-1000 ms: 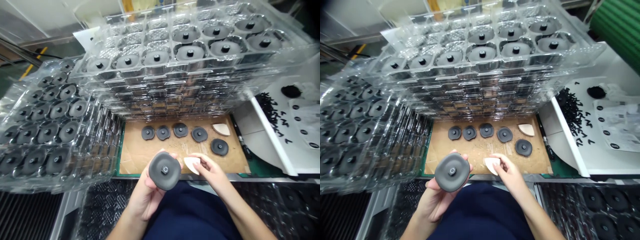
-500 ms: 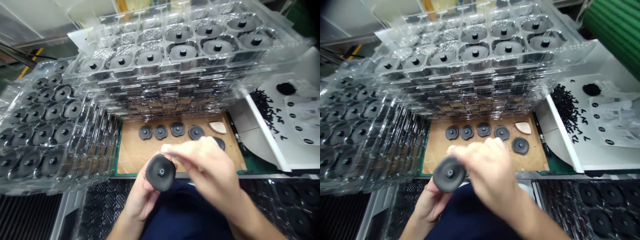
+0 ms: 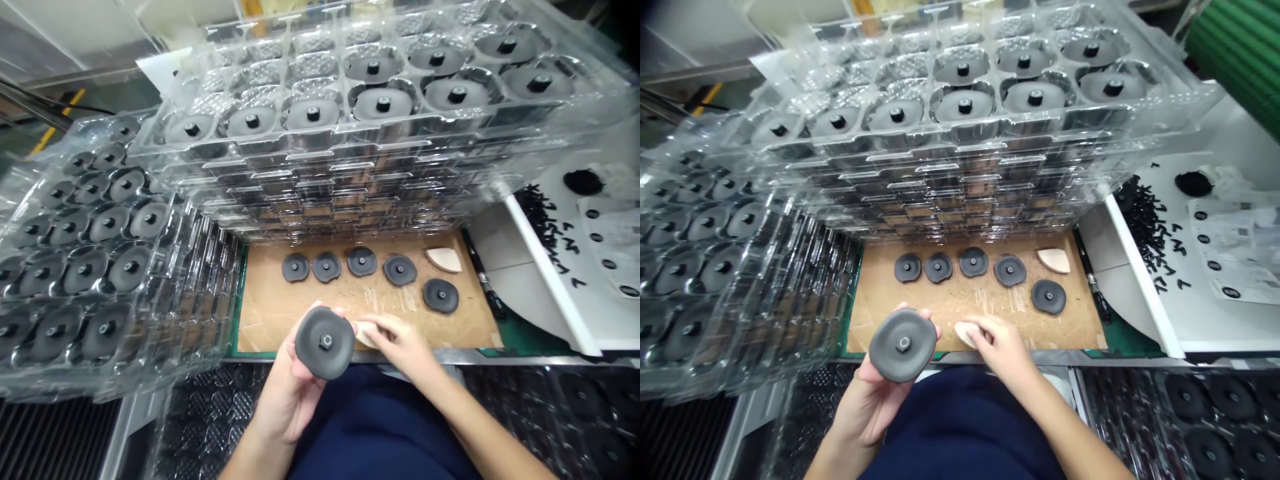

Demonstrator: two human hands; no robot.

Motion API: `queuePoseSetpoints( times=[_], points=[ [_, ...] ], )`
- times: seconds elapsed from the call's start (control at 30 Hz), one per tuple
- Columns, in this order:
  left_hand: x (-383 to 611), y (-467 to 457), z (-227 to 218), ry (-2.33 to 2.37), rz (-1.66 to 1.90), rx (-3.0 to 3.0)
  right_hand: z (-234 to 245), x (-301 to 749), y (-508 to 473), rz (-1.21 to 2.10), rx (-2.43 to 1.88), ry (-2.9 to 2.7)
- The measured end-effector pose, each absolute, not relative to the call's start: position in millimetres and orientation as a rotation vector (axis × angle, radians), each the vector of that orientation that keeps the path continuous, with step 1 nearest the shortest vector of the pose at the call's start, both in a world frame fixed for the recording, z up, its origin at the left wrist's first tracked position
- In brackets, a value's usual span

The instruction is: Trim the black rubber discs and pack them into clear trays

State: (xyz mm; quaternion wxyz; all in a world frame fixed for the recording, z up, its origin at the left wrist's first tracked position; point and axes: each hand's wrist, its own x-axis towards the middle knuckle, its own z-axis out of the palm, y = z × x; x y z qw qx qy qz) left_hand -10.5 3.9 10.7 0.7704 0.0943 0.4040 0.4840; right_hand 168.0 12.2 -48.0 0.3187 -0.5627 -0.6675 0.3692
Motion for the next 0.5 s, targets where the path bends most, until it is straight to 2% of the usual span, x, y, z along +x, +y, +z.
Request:
queuePoseSetpoints(
  times=[0.1,0.23,0.37,0.5],
  points=[
    [-5,5,10,0.867,1.061,0.230,1,168,21,0.867,-1.471,-1.662],
    [-1,5,10,0.948,1.088,0.220,46,161,33,0.718,-0.981,-1.955],
    [-3,4,8,1.037,1.147,0.195,48,156,33,0.678,-1.208,-2.035],
    [-1,5,3,1.021,1.132,0.246,36,153,36,0.847,-1.095,-1.873]
  ],
)
